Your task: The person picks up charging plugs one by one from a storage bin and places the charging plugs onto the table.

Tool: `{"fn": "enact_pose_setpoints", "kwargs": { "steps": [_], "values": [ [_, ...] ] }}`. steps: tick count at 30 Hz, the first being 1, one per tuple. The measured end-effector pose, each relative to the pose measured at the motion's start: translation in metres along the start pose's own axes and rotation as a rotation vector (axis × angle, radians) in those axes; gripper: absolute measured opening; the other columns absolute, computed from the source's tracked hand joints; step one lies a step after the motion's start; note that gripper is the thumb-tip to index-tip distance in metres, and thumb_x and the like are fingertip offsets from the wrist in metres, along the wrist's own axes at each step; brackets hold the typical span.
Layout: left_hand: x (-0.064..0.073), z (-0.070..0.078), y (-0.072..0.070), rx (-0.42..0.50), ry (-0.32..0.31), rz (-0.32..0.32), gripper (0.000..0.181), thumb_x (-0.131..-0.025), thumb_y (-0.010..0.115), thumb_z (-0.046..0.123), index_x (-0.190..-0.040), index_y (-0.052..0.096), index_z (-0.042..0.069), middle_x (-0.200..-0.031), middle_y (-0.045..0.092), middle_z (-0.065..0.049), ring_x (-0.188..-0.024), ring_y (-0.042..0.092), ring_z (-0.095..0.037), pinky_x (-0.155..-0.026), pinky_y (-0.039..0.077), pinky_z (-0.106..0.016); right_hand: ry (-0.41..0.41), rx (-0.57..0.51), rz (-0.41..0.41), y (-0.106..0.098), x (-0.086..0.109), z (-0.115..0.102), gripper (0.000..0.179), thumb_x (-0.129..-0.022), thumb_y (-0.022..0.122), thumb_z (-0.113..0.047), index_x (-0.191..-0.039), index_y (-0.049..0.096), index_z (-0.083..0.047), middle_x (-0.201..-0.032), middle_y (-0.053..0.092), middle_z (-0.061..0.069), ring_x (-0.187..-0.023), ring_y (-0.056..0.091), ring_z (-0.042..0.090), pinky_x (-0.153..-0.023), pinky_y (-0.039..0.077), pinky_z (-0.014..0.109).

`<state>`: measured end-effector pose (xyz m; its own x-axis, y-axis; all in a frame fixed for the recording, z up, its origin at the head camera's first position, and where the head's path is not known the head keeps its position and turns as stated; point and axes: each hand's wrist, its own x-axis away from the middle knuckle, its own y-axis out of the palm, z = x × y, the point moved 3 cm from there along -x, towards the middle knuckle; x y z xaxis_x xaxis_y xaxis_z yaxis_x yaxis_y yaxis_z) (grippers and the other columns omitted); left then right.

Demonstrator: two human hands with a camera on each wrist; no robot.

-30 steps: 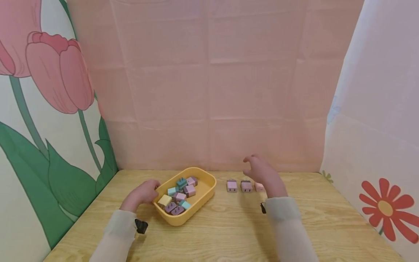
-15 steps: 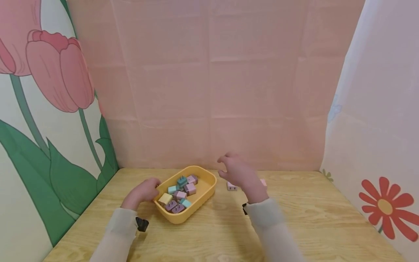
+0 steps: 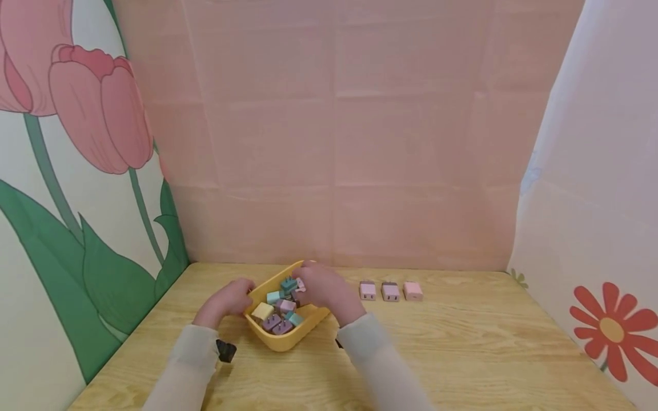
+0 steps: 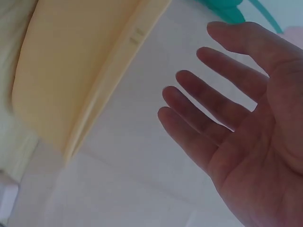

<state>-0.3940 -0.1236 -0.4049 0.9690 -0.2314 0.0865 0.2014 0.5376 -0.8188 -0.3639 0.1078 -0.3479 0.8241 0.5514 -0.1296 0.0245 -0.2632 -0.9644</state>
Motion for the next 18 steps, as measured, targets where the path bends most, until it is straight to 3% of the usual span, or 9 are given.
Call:
{"fn": "enact_pose_setpoints", "kwargs": {
  "steps": [4, 10, 18],
  "values": [
    [0.000, 0.001, 0.001, 0.003, 0.004, -0.003, 0.029, -0.093, 0.058, -0.005, -0.119, 0.071, -0.005, -0.108, 0.075, -0.015, -0.089, 0.069, -0.022, -0.074, 0.063, -0.035, -0.022, -0.009, -0.056, 0.009, -0.007, -0.012, 0.039, -0.095, 0.082, -0.015, -0.133, 0.074, -0.006, -0.135, 0.071, 0.015, -0.120, 0.069, 0.028, -0.108, 0.059, 0.047],
    [0.001, 0.003, 0.002, -0.001, 0.015, -0.001, 0.028, -0.093, 0.058, -0.006, -0.117, 0.071, -0.006, -0.106, 0.075, -0.015, -0.088, 0.069, -0.022, -0.073, 0.063, -0.034, -0.081, 0.010, -0.113, 0.019, -0.007, -0.021, 0.031, -0.096, 0.081, -0.012, -0.126, 0.078, -0.008, -0.122, 0.076, 0.009, -0.106, 0.065, 0.020, -0.099, 0.059, 0.042],
    [0.003, 0.005, 0.000, -0.012, 0.002, -0.003, 0.030, -0.095, 0.056, -0.006, -0.121, 0.071, -0.006, -0.109, 0.075, -0.016, -0.088, 0.069, -0.021, -0.073, 0.063, -0.034, 0.016, -0.036, -0.186, 0.030, -0.005, -0.021, 0.029, -0.095, 0.081, -0.009, -0.123, 0.080, -0.017, -0.118, 0.077, -0.001, -0.106, 0.059, 0.015, -0.100, 0.059, 0.038]
  ]
}}
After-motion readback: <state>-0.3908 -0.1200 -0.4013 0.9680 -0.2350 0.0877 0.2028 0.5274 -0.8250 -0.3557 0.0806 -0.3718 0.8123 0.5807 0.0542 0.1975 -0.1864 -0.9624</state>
